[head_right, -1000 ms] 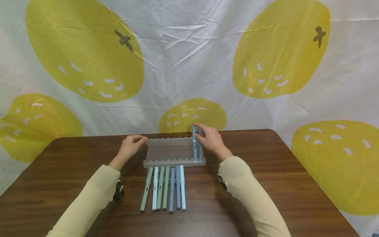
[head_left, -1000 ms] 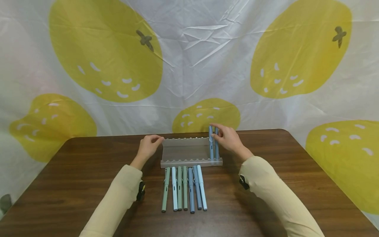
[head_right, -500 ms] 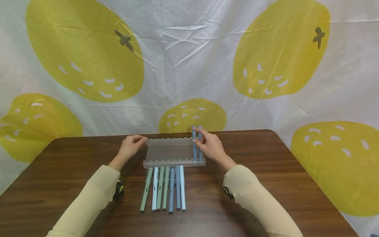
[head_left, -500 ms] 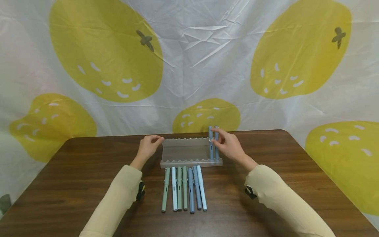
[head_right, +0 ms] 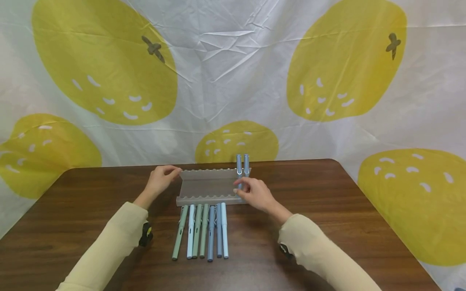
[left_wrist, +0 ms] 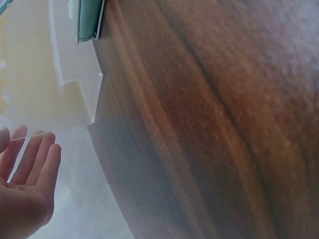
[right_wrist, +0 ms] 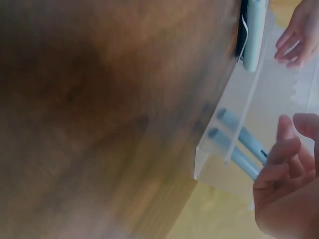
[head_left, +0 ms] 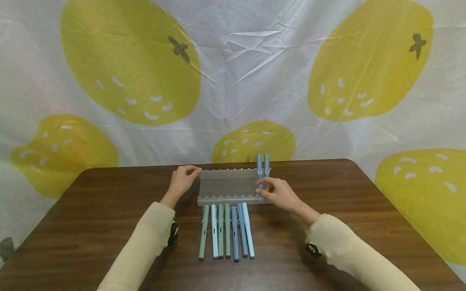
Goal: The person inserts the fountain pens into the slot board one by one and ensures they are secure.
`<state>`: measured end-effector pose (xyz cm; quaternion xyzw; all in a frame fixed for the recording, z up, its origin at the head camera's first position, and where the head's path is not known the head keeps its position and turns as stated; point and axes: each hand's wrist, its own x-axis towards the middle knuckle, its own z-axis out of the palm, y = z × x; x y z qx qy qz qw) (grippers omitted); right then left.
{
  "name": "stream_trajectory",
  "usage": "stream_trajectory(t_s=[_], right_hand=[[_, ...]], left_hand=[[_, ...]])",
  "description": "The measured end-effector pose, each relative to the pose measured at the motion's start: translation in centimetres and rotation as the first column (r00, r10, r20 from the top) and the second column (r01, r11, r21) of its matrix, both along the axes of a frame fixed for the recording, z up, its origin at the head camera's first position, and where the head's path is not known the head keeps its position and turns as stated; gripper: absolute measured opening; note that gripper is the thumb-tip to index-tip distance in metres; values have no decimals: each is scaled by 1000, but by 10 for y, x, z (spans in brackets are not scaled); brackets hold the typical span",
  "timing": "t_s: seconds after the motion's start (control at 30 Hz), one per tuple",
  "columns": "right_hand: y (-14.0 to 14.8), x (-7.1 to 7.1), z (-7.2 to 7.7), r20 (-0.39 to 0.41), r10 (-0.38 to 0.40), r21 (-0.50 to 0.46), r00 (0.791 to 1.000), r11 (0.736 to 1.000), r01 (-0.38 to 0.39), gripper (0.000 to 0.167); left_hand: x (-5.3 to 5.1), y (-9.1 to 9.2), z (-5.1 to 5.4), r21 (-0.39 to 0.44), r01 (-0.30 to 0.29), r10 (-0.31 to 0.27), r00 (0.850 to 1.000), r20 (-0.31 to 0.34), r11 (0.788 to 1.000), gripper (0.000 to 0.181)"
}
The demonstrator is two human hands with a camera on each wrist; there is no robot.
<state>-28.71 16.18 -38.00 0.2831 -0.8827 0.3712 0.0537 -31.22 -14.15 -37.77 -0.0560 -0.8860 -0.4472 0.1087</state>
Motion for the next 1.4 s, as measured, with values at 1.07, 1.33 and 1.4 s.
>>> stream_trajectory(t_s=[1.07,1.33,1.4], right_hand=[[-20,25,-21,255,88,242,963,958,-152,49],[-20,26,-19,289,170,163,942,961,-224,41],[-21,26,-19,282,169,168,944,960,-222,41]], left_hand=[[-3,-1,-3,0,-4,4,1000,-2,1000,30],[-2,0,-3,-1,-2,2,1000,-9,1000,30],[-2,0,-3,-3,-2,2,1000,-10,1000,30]])
